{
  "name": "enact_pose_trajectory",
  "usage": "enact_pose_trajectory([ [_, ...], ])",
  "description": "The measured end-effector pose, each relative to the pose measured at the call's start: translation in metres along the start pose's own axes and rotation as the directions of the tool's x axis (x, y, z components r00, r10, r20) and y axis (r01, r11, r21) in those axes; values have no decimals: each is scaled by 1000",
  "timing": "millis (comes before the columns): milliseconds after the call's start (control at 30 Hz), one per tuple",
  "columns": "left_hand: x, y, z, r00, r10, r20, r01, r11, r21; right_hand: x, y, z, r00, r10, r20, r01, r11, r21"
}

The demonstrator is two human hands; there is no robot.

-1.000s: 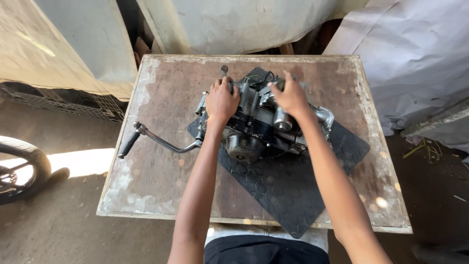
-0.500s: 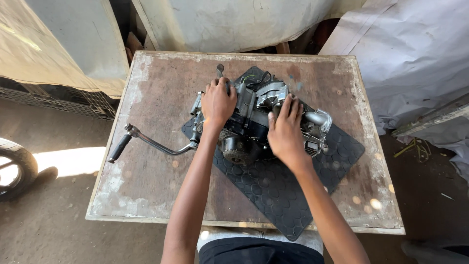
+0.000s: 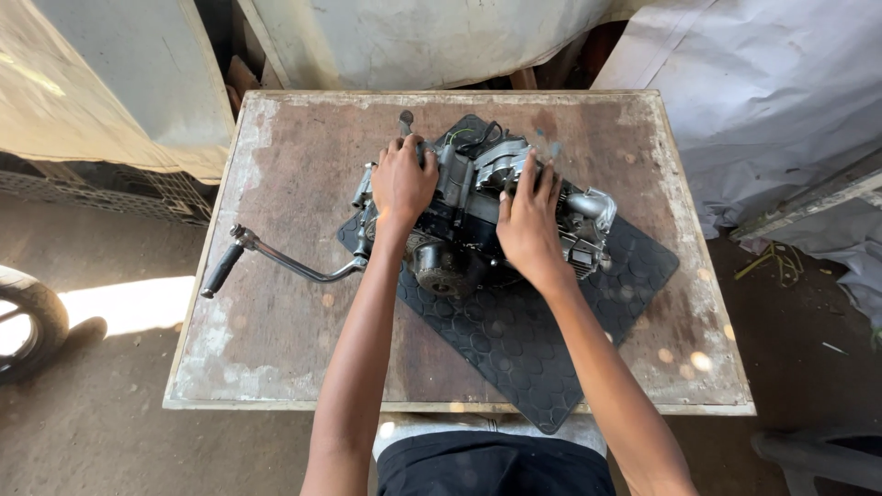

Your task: The person cleans a motorcycle engine block placed on a workbench. They use a dark cloth to wipe the exterior surfaces of the engine, rotating the assembly to access different sides and components.

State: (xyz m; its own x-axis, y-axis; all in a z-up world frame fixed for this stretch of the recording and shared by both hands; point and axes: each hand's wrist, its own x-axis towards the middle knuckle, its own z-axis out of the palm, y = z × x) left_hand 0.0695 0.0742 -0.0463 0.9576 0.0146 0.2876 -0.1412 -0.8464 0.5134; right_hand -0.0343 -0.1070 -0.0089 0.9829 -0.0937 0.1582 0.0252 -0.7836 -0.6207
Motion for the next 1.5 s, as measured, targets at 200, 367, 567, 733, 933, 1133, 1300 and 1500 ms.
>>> enact_pose_trajectory([
  [200,3,-8,7,1000,-1,-2,1,1000,5,-56,-8,-58,946,-124,301,84,986,141],
  [367,1,-10,10,1000,-6,-15,5,1000,-24,-20,-12,-132,954,68,293,-88,995,54],
  [567,1,-8,7,1000,-9,-16,9,1000,-7,47,103,-57,966,66,250,9,958,-287],
  [733,-6,-1,-3,1000,10,-28,-11,1000,-9,64,103,-54,920,262,290,-135,909,-393],
  [933,1,-3,5,999,-1,-43,2,999,35,69,104,-57,908,333,254,-188,866,-464],
  [1133,7,-8,9,997,-12,-73,14,1000,21,64,79,-73,866,403,298,-247,860,-446],
  [1300,8,-7,8,996,-19,-83,18,1000,-18,60,75,-75,860,413,300,-257,858,-445],
  [1500,1,4,-11,997,-7,-74,0,995,-100,57,70,-78,859,407,310,-260,870,-420],
])
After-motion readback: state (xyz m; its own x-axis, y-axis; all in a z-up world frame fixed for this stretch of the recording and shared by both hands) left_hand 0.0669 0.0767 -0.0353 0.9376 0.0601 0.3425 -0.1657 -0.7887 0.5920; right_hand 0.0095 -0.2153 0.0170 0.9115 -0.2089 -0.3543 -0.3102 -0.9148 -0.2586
